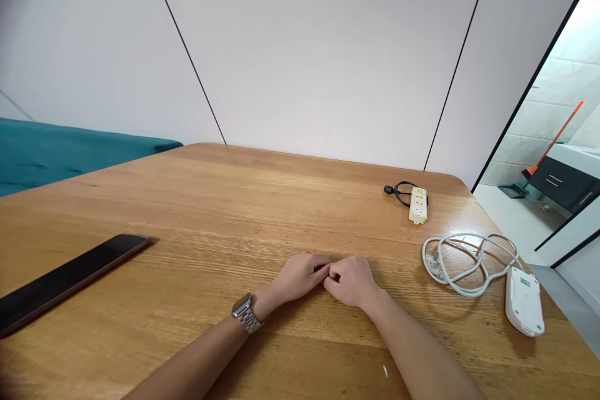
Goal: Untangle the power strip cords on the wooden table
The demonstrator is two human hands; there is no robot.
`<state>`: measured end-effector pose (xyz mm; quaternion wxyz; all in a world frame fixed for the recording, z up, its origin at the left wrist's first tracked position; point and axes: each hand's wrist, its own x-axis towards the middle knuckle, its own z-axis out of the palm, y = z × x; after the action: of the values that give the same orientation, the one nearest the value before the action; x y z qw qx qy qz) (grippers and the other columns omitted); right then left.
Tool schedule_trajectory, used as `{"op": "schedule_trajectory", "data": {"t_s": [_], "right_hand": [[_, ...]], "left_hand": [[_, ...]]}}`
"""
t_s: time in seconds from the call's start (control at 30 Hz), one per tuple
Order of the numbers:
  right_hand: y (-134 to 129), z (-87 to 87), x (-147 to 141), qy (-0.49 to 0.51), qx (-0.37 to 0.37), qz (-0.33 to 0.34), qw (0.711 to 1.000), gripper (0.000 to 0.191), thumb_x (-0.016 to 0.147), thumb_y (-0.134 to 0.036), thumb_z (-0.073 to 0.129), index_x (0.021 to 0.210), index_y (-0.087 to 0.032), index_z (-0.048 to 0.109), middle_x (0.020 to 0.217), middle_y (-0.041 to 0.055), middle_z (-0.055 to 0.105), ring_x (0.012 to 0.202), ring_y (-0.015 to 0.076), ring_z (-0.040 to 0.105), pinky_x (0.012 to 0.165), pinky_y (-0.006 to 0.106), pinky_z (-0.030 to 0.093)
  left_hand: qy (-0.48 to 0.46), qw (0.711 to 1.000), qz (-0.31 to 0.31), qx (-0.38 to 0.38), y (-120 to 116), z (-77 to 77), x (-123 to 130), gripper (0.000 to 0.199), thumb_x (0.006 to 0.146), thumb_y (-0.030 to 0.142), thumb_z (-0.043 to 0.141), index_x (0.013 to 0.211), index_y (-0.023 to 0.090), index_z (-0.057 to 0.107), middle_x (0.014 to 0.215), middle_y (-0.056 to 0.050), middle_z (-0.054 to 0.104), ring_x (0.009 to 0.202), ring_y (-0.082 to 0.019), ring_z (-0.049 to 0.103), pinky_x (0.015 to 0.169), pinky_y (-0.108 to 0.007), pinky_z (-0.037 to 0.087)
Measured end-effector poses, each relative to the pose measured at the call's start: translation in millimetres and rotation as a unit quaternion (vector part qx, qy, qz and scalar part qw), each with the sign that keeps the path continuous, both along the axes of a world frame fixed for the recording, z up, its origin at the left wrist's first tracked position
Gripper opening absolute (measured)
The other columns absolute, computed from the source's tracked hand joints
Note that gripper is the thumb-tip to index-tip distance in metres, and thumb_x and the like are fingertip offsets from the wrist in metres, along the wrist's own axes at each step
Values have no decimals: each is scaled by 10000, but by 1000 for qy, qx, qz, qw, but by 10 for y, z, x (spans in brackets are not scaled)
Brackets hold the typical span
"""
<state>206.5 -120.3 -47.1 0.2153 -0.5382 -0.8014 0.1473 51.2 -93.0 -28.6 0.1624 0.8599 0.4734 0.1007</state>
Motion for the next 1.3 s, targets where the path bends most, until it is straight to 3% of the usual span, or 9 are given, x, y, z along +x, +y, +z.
{"op": "schedule_trajectory", "data": {"t_s": [0.8,0.93,1.13,1.3], "right_hand": [[-8,-25,8,12,7,3,1000,215,728,-156,589,515,-185,582,558,-22,630,543,104,507,529,231,252],[-134,-24,51,-10,20,-41,999,237,799,-230,589,566,-189,589,620,-8,654,571,113,532,539,240,250],[-556,-57,500,-86,61,-149,983,258,911,-288,487,705,-211,622,721,18,667,631,145,586,568,257,294],[-872,-127,1180,-173,190,-245,935,273,937,-259,387,928,-216,657,921,74,689,847,207,629,715,295,417]], "left_hand": [[-13,1000,-4,0,5,-18,-3,348,876,326,400,650,193,628,672,-27,653,606,-140,543,547,-246,259],[-12,1000,-9,-1,-9,5,-9,357,877,364,414,631,191,607,645,-23,635,585,-135,527,536,-253,238],[6,1000,-12,3,-2,22,-15,376,890,405,418,621,190,570,606,-12,591,570,-140,515,535,-263,231],[11,1000,-10,-3,3,28,-4,369,886,415,425,622,196,561,610,-9,588,584,-146,525,540,-259,230]]}}
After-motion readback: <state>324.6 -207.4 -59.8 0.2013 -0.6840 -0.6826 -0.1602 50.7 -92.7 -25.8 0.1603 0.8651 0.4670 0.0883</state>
